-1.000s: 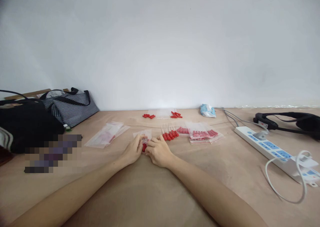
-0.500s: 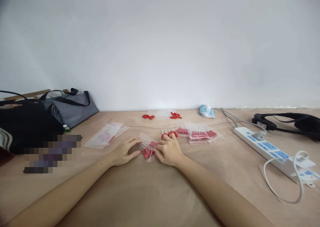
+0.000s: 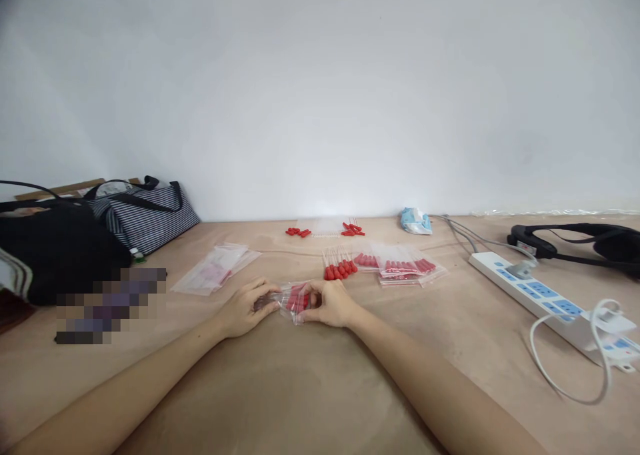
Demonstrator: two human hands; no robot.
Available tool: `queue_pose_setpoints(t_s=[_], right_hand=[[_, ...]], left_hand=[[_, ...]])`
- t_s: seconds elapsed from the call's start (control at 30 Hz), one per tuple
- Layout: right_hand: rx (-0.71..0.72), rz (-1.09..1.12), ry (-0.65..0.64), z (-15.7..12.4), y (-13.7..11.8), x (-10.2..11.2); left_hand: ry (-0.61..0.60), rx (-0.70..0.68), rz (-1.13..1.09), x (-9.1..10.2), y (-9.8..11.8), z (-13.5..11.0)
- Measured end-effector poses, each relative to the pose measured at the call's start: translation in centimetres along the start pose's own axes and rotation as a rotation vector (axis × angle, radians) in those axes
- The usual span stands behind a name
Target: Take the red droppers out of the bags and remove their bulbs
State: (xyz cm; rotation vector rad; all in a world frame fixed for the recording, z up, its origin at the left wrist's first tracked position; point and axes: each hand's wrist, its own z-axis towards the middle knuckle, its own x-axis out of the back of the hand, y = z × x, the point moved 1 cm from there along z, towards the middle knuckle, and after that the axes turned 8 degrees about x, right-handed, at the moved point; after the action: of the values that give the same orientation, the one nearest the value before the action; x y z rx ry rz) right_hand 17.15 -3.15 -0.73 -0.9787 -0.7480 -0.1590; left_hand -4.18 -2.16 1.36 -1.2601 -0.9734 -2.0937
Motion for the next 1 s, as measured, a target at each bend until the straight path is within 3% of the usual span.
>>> queue_pose_setpoints(t_s=[0.1, 0.43, 0.6, 0.7, 0.9, 1.0], right_hand=[[0.052, -0.126, 0.048, 0.2, -0.7, 0.1], [0.171, -0.342, -0.020, 0.3, -1.9, 0.8], [0.064, -0.304, -0.075, 0.2, -1.9, 1.1], [0.097, -0.265, -0.069, 0.1, -1.7, 1.5], [0.081, -0.051, -0.051, 0.2, -0.8, 1.4], [0.042, 0.136, -0.042, 0.4, 0.1, 2.6]], left_hand=[[-0.003, 0.016, -0.008, 0.1, 0.1, 0.0], [-0.006, 0.025, -0.030, 0.2, -0.2, 0.0], [-0.018, 0.054, -0.012, 0.3, -0.3, 0.0], [-0.020, 0.068, -0.008, 0.4, -0.2, 0.0], [-0.020, 0.069, -0.024, 0.5, -0.3, 0.0], [-0.021, 0.079, -0.020, 0.5, -0.3, 0.0]])
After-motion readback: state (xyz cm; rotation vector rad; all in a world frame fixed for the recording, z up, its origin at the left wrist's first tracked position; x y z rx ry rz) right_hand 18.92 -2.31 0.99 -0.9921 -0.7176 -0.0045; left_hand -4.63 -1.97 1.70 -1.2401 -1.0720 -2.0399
